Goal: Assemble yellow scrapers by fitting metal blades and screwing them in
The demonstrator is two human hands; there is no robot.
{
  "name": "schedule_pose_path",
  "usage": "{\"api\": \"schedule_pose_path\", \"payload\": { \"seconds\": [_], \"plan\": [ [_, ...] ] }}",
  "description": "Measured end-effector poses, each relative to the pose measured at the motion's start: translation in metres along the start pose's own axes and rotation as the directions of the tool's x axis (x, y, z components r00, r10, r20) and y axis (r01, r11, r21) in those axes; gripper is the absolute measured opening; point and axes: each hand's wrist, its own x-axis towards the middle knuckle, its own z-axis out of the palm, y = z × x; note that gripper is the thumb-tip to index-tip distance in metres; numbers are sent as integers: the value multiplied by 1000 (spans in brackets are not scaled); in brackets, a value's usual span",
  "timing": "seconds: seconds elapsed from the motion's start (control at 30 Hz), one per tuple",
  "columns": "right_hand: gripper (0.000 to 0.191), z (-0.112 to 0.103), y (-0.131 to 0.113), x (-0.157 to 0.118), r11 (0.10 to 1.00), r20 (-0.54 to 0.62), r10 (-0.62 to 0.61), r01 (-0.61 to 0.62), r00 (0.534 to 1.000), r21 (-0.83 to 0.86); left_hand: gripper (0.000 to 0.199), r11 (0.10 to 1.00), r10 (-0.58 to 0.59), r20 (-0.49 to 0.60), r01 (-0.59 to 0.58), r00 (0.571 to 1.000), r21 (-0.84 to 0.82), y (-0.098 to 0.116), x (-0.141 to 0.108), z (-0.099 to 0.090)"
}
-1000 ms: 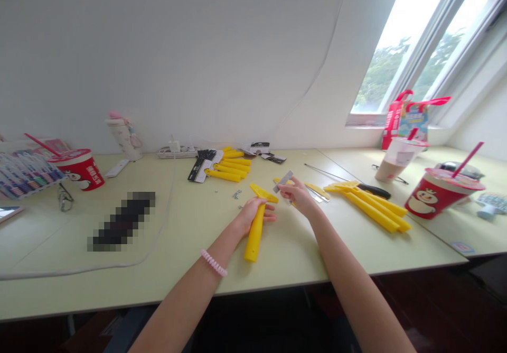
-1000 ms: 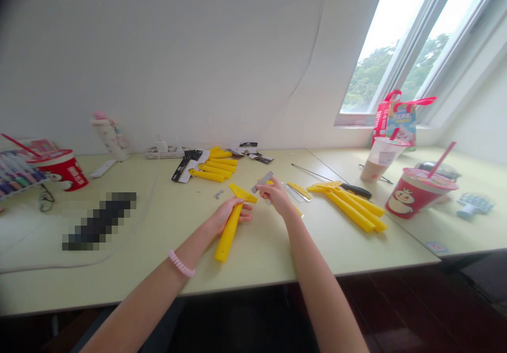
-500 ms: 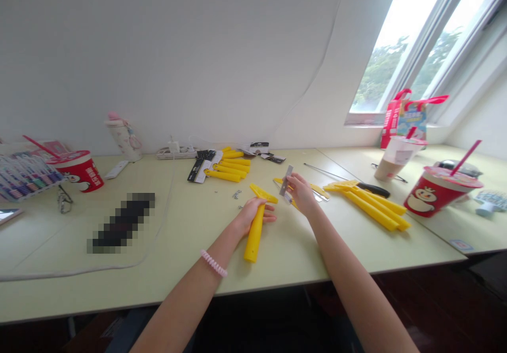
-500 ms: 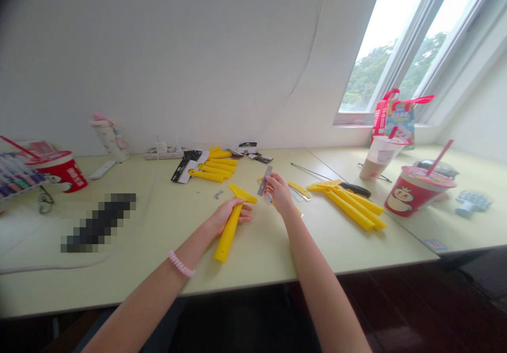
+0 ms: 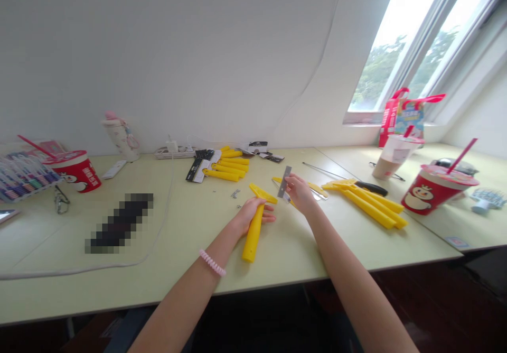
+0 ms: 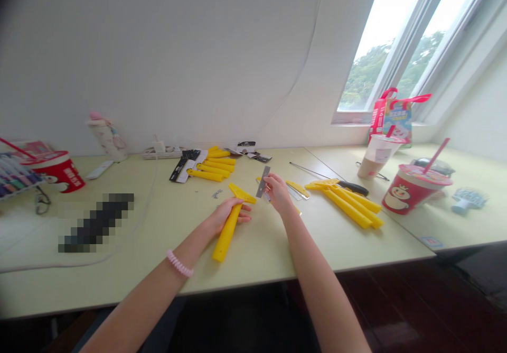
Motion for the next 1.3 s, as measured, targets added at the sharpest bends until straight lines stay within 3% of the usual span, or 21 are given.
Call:
{"api": "schedule_pose_path", "payload": {
  "seconds": [0.2, 0.33, 0.43, 0.53, 0.63, 0.97, 1.1, 1.3],
  "plan": [
    [17, 1, -4, -2, 1000, -8, 21, -21, 1000, 0, 24, 1000, 20, 14, -20, 1000, 0, -1, 0, -1],
    [25, 3, -8, -8, 996, 36, 43, -40, 998, -85, 32, 998, 36, 86, -40, 996, 43, -3, -1, -2],
    [27, 8, -13, -15, 970, 149, 94, -57, 984, -236, 40, 996, 40, 167, -54, 985, 77, -3, -3, -1],
    [23, 15, -17, -22, 931, 289, 105, 8, 952, -365, 47, 991, 73, 201, -94, 977, 95, -1, -6, 2],
    [22, 19, -18, -26, 903, 331, 95, 58, 939, -425, 48, 984, 101, 188, -126, 977, 125, 1, -8, 4],
    [32, 21, -15, -27, 900, 354, 115, 54, 928, -433, 25, 965, 155, 126, -177, 980, 193, -1, -2, 3],
    [28, 25, -17, -30, 897, 385, 120, 66, 915, -437, 26, 956, 178, 102, -197, 979, 218, -2, 3, 2],
    [28, 30, -19, -32, 895, 418, 133, 72, 899, -440, 32, 927, 259, -80, -224, 963, 301, -4, 9, 0]
  ]
}}
